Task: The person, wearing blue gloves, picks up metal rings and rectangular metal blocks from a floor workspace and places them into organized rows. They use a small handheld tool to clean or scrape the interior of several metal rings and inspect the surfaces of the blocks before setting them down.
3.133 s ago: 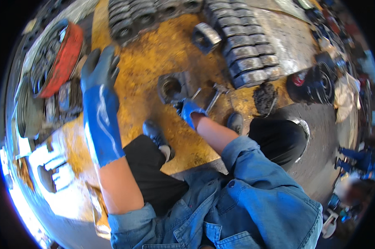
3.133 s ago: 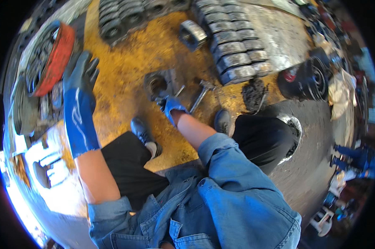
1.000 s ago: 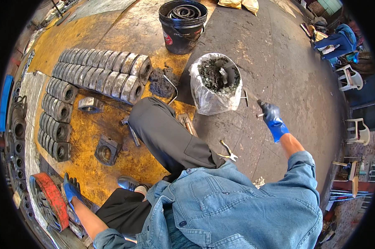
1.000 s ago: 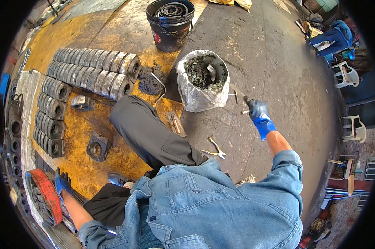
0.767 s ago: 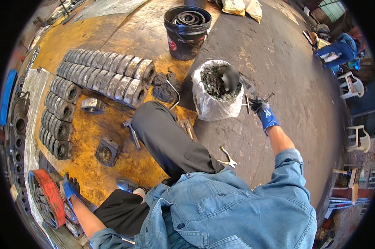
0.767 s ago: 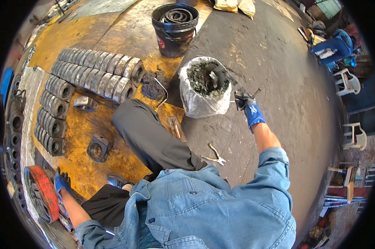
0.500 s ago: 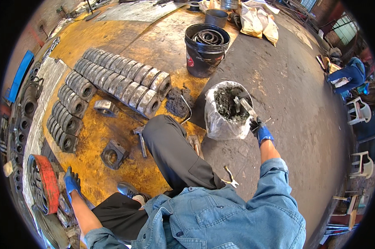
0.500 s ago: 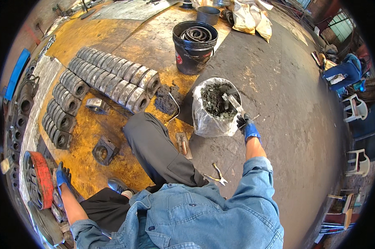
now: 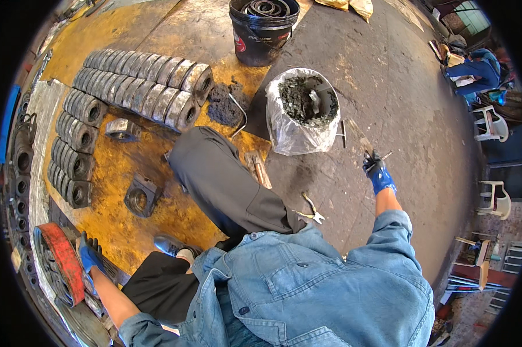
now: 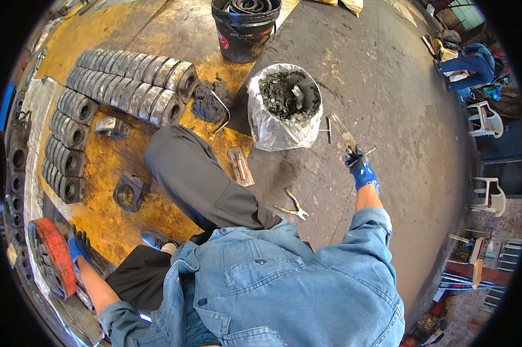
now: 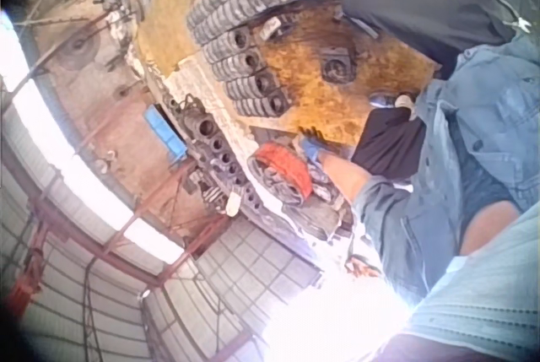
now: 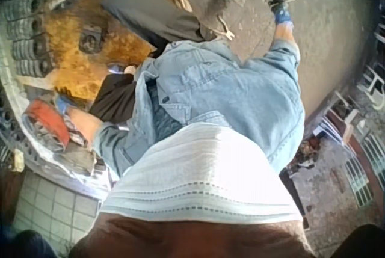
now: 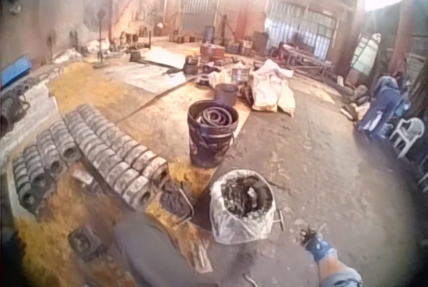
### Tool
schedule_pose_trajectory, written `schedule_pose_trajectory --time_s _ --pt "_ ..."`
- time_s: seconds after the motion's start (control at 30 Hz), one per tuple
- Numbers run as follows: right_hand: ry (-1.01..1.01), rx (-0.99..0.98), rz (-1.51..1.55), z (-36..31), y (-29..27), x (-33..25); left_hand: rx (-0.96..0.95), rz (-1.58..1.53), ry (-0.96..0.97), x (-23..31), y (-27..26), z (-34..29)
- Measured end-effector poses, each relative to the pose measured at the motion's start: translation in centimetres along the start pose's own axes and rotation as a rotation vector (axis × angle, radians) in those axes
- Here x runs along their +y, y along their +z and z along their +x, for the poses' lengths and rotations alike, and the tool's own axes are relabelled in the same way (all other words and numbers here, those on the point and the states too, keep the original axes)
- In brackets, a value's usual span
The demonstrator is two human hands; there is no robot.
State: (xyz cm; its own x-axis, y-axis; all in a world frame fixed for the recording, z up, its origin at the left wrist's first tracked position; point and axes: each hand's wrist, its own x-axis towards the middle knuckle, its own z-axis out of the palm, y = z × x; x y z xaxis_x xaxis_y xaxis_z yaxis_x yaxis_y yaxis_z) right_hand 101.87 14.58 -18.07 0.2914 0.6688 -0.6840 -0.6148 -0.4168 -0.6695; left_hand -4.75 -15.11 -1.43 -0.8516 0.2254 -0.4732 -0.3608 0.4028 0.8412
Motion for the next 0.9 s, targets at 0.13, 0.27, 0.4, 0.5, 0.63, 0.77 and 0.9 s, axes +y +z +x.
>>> schedule_pose_trajectory --time_s 0.13,0.27,0.4,0.5,0.63,0.77,0.9 --pt "-0.272 -0.123 -0.323 -3.5 7.2 2.3 0.018 0.008 0.027 1.1 -1.5 -1.2" --pt "-1.143 -0.101 -1.025 -1.6 11.2 5.2 -0.049 0.009 -0.017 0.7 1.7 0.8" --pt "-1.508 0.005 -1.855 -5.2 21.4 10.2 -0.068 0.004 0.028 1.6 -0.2 -0.4" --pt "-1.286 0.039 -2.138 -3.3 21.4 13.2 -0.089 -0.007 0.044 1.3 0.2 -0.7" --pt "-1.441 -0.131 -2.033 -2.7 11.6 15.8 -0.122 -0.022 0.057 0.8 0.7 -0.8" --pt "-0.810 -0.473 -1.982 -9.9 12.4 14.7 -0.021 -0.028 0.067 0.7 -4.1 -0.7" --pt "-0.691 -0.421 -1.914 -10.7 2.0 13.6 -0.102 -0.011 0.053 0.0 -0.4 0.8"
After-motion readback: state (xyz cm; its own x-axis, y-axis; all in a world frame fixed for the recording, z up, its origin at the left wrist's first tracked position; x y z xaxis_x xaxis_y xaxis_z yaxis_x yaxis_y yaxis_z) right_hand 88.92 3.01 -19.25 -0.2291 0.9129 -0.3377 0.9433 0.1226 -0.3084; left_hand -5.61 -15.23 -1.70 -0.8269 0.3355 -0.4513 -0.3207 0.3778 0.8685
